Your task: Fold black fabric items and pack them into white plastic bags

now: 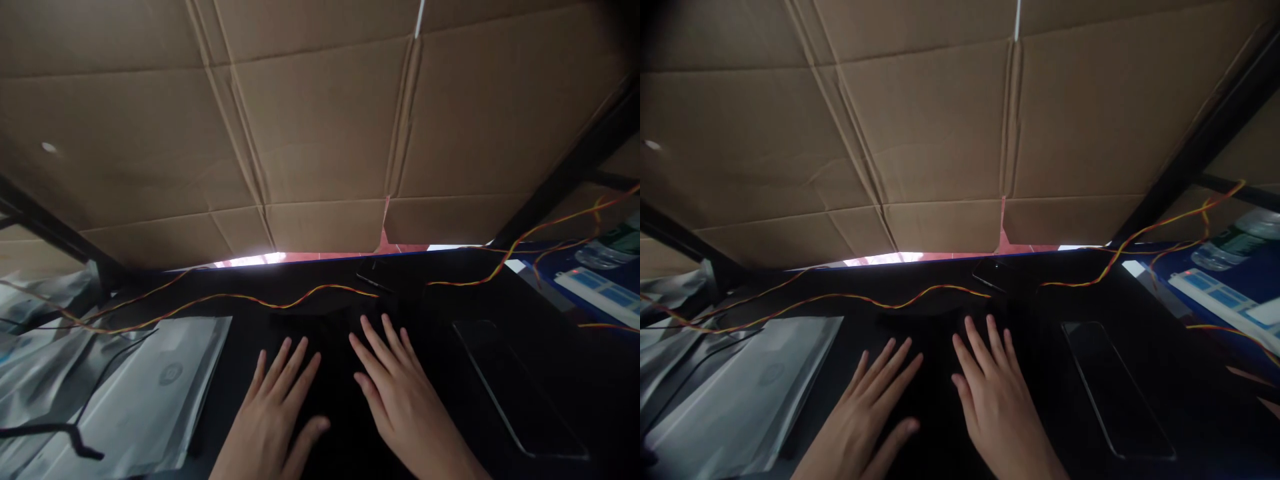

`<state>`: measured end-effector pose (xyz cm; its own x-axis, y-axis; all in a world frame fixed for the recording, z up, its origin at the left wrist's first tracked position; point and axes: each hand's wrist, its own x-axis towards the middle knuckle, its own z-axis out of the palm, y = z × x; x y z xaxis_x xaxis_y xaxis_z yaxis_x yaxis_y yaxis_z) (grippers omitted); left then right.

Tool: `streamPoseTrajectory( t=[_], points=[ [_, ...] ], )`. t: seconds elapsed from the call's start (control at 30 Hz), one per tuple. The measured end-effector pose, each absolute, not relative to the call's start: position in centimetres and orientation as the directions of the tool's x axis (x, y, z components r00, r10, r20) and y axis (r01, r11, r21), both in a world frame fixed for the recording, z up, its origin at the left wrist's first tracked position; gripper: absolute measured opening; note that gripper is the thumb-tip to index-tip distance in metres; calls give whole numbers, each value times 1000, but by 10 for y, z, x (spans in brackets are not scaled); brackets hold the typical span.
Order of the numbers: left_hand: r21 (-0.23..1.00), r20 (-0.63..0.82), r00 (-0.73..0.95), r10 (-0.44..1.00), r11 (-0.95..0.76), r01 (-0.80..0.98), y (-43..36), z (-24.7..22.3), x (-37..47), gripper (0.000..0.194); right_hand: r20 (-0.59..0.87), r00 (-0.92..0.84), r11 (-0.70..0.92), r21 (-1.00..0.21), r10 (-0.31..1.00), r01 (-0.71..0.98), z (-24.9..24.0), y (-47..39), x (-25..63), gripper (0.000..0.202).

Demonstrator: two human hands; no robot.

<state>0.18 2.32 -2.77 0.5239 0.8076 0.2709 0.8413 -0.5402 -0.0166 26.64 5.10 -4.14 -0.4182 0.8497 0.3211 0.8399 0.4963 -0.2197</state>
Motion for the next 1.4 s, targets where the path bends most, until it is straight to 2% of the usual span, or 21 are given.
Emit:
streamPoseTrajectory(
  t=[0.1,0.23,0.33,0.47,0.57,0.7,0.83,1.0,1.17,1.27,1.4],
  points=[
    [13,292,454,842,-478,878,40,-38,7,69,233,-398,452,-261,887,853,-39,65,268,58],
    [-15,327,410,851,-430,903,46,-60,0,76,123,-349,370,-255,929,894,-49,62,270,65],
    [-78,361,436,824,-439,895,44,-62,-12,74,203,-380,420,-223,903,880,-48,56,276,60],
    [-75,380,400,834,-403,912,58,-42,-17,44,350,-296,385,-219,889,897,-29,78,297,44],
    [-42,370,317,873,-325,945,81,-29,-16,42,369,-255,350,-218,894,911,-18,106,314,36],
    [-36,343,342,875,-352,935,111,-23,-23,39,368,-296,391,-215,881,895,-16,130,327,15],
    [-20,385,369,846,-393,920,121,-12,-33,19,447,-255,378,-211,857,901,-12,129,330,18],
    [-2,469,458,755,-518,856,97,5,-35,20,526,-260,421,-213,810,882,-15,92,337,25],
    [-15,398,567,721,-613,790,62,-3,-39,24,380,-255,381,-305,889,873,-43,58,355,20],
    [8,368,563,740,-608,794,49,-12,-48,29,392,-239,371,-308,888,876,-56,47,364,22],
    [24,410,519,750,-578,816,33,-19,-59,34,453,-185,345,-301,872,889,-51,22,361,33]
  ],
)
